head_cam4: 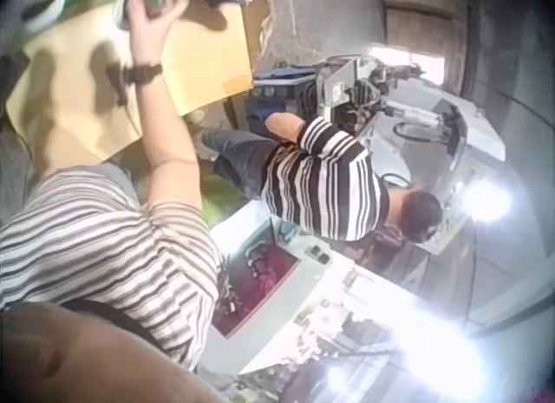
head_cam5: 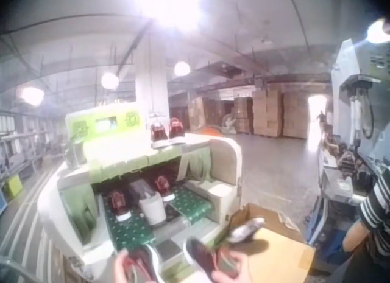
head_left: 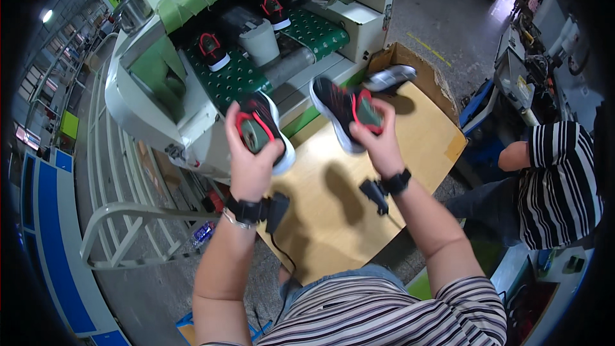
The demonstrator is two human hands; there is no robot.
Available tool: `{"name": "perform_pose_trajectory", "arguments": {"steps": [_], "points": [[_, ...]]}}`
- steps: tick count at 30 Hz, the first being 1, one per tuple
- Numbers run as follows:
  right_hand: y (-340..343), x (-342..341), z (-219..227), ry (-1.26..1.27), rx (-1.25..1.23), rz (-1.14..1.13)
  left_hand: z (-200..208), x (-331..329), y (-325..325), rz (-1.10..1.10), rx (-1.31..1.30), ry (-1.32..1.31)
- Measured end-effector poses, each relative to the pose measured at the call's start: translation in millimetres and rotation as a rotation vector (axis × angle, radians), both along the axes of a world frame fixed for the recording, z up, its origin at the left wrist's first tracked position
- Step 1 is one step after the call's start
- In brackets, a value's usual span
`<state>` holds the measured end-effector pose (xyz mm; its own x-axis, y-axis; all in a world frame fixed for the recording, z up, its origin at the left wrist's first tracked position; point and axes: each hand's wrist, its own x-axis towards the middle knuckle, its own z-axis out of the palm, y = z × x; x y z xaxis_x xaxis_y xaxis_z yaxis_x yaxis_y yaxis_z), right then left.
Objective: Operating a machine to process and assemble components of athletic shoes in a factory environment.
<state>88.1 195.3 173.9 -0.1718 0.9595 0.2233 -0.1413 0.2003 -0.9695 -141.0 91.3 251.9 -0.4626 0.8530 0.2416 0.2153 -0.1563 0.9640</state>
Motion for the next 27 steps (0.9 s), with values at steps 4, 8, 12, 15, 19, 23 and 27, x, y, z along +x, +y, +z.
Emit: {"name": "perform_pose_trajectory", "arguments": {"steps": [4, 8, 12, 15, 19, 23, 27], "points": [[119, -57, 55, -0.096, 0.295, -0.046, 5, -42, 85, 0.231, 0.154, 0.430], [217, -120, 30, -0.487, 0.355, -0.073, -47, -119, 144, 0.422, 0.048, 0.553], [219, -136, -18, -0.491, 0.386, -0.384, -48, -85, 133, 0.352, -0.015, 0.633], [175, -123, -44, -0.525, 0.569, -0.428, -71, -45, 55, 0.161, -0.031, 0.680], [184, -54, -110, -0.879, 0.445, -0.465, -163, -17, -76, -0.163, -0.594, 0.704], [210, 67, -111, -1.441, -0.357, -0.408, -212, 15, -182, -0.258, -1.087, 0.684], [182, 226, -241, -0.857, -0.164, -0.526, -230, 11, -182, -0.379, -1.046, 0.743]]}}
